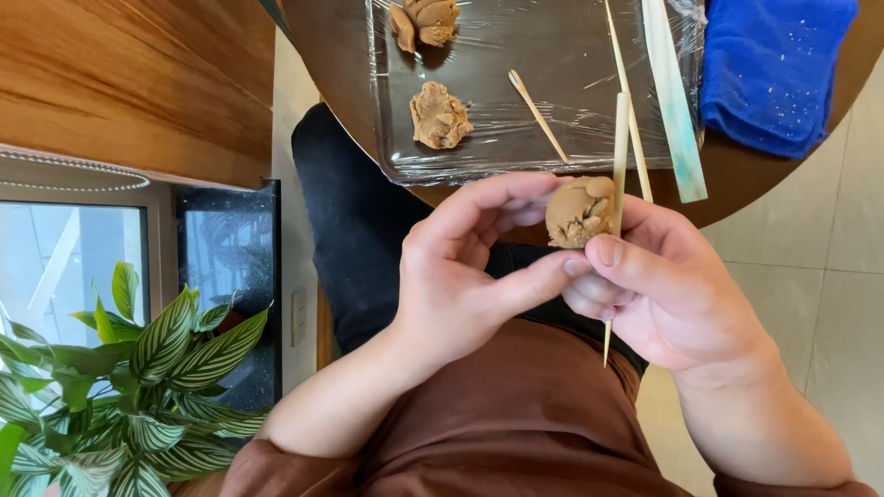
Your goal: Shaping and detailing a small pastry sculpture using dough, chopsticks, and a wooden skewer.
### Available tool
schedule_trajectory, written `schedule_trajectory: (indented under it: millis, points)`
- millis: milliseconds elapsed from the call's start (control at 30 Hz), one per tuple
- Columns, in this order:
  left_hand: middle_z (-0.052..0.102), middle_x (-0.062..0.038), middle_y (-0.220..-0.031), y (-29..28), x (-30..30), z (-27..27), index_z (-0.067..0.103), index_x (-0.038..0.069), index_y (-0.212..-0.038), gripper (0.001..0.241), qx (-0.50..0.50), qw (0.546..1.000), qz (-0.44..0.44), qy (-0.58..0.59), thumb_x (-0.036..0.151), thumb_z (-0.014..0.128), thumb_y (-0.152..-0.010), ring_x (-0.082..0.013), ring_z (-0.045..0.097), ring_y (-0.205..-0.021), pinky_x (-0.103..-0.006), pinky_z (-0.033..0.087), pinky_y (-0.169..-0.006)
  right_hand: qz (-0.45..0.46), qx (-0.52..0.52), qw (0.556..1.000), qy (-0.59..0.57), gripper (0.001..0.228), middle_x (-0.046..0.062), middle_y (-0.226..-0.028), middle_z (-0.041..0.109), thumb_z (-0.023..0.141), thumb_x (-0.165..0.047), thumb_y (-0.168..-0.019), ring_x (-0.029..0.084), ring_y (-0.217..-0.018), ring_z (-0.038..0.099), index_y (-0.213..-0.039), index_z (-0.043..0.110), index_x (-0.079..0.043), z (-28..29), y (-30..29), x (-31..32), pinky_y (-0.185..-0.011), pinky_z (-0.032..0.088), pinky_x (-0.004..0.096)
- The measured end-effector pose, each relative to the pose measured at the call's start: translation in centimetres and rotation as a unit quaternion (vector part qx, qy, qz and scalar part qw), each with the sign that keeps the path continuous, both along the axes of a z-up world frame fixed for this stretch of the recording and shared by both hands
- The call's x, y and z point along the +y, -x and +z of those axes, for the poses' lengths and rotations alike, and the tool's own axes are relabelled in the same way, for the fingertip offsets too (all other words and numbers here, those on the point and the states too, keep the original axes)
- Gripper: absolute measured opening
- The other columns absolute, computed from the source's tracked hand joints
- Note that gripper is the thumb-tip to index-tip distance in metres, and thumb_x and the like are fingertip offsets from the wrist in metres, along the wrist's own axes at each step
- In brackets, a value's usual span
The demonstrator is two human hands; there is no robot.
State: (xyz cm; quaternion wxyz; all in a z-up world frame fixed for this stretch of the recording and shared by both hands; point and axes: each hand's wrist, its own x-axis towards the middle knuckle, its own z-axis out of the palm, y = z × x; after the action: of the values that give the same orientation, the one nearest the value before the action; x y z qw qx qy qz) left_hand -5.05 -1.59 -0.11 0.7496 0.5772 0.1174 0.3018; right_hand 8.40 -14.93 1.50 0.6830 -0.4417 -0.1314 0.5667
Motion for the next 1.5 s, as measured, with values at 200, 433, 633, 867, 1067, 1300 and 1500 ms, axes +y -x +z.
schedule_trajectory:
  millis: [200,433,633,867,1067,1300,1500]
  points:
    - [0.071,-0.015,-0.127,-0.4,-0.1,-1.1,0.062,0.002,-0.129,0.046,-0.019,0.993,-0.015,0.119,0.003,0.082,-0.088,-0.0199,0.071,-0.117,-0.0315,0.06,-0.112,0.003,-0.034,0.999,-0.006,0.041,-0.001,-0.07,0.038,0.072,-0.023,-0.095,0.01,-0.056,0.03,-0.123,0.06,0.005,-0.1,0.2,-0.5,-0.051,0.028,0.027]
    - [0.073,-0.013,-0.119,0.0,0.6,-2.9,0.064,0.001,-0.128,0.041,-0.061,0.968,-0.041,0.24,-0.001,0.08,-0.09,-0.0172,0.071,-0.108,-0.0336,0.061,-0.104,-0.053,0.014,0.998,-0.009,0.033,-0.004,-0.065,0.027,0.052,-0.011,-0.107,0.011,-0.05,0.024,-0.132,0.062,0.007,-0.6,-0.6,-4.1,-0.047,0.022,0.027]
    - [0.066,-0.023,-0.128,0.7,0.6,-3.8,0.062,0.001,-0.135,0.04,-0.116,0.9,-0.147,0.393,0.004,0.077,-0.098,-0.0421,0.066,-0.118,-0.0533,0.06,-0.103,-0.113,-0.123,0.983,-0.074,0.047,0.002,-0.091,0.054,0.039,-0.04,-0.12,0.016,-0.073,0.043,-0.118,0.074,-0.009,0.3,-2.3,-6.8,-0.071,0.035,0.033]
    - [0.062,-0.034,-0.133,1.2,0.6,-5.2,0.05,-0.007,-0.148,0.057,-0.103,0.799,-0.258,0.534,0.011,0.075,-0.1,-0.0492,0.065,-0.122,-0.051,0.061,-0.102,-0.145,-0.387,0.909,-0.047,0.038,-0.006,-0.078,0.048,0.046,-0.062,-0.118,0.007,-0.046,0.048,-0.108,0.059,-0.028,-2.1,-3.8,-10.4,-0.043,0.044,0.021]
    - [0.063,-0.032,-0.13,1.3,0.3,-5.6,0.048,-0.013,-0.143,0.061,-0.087,0.755,-0.295,0.579,0.015,0.077,-0.098,-0.0431,0.069,-0.115,-0.0508,0.061,-0.101,-0.189,-0.264,0.944,-0.058,0.024,-0.011,-0.076,0.051,0.06,-0.051,-0.112,0.004,-0.052,0.048,-0.1,0.061,-0.031,-1.7,-3.2,-10.0,-0.043,0.04,0.016]
    - [0.066,-0.032,-0.125,1.3,-0.3,-6.4,0.052,-0.011,-0.14,0.051,-0.082,0.734,-0.312,0.598,0.019,0.069,-0.103,-0.0412,0.072,-0.113,-0.0495,0.061,-0.099,-0.207,-0.181,0.951,-0.141,0.01,0.003,-0.093,0.063,0.067,-0.019,-0.109,0.013,-0.075,0.06,-0.116,0.067,-0.013,-0.5,-1.0,-7.9,-0.07,0.057,0.019]
    - [0.065,-0.028,-0.128,1.3,-0.5,-6.3,0.05,-0.007,-0.146,0.052,-0.079,0.702,-0.311,0.636,0.025,0.062,-0.107,-0.0385,0.073,-0.113,-0.0486,0.061,-0.102,-0.287,-0.305,0.9,-0.119,0.016,0.002,-0.097,0.066,0.063,-0.03,-0.114,0.018,-0.074,0.07,-0.114,0.056,-0.015,-0.6,1.8,-5.7,-0.072,0.068,0.029]
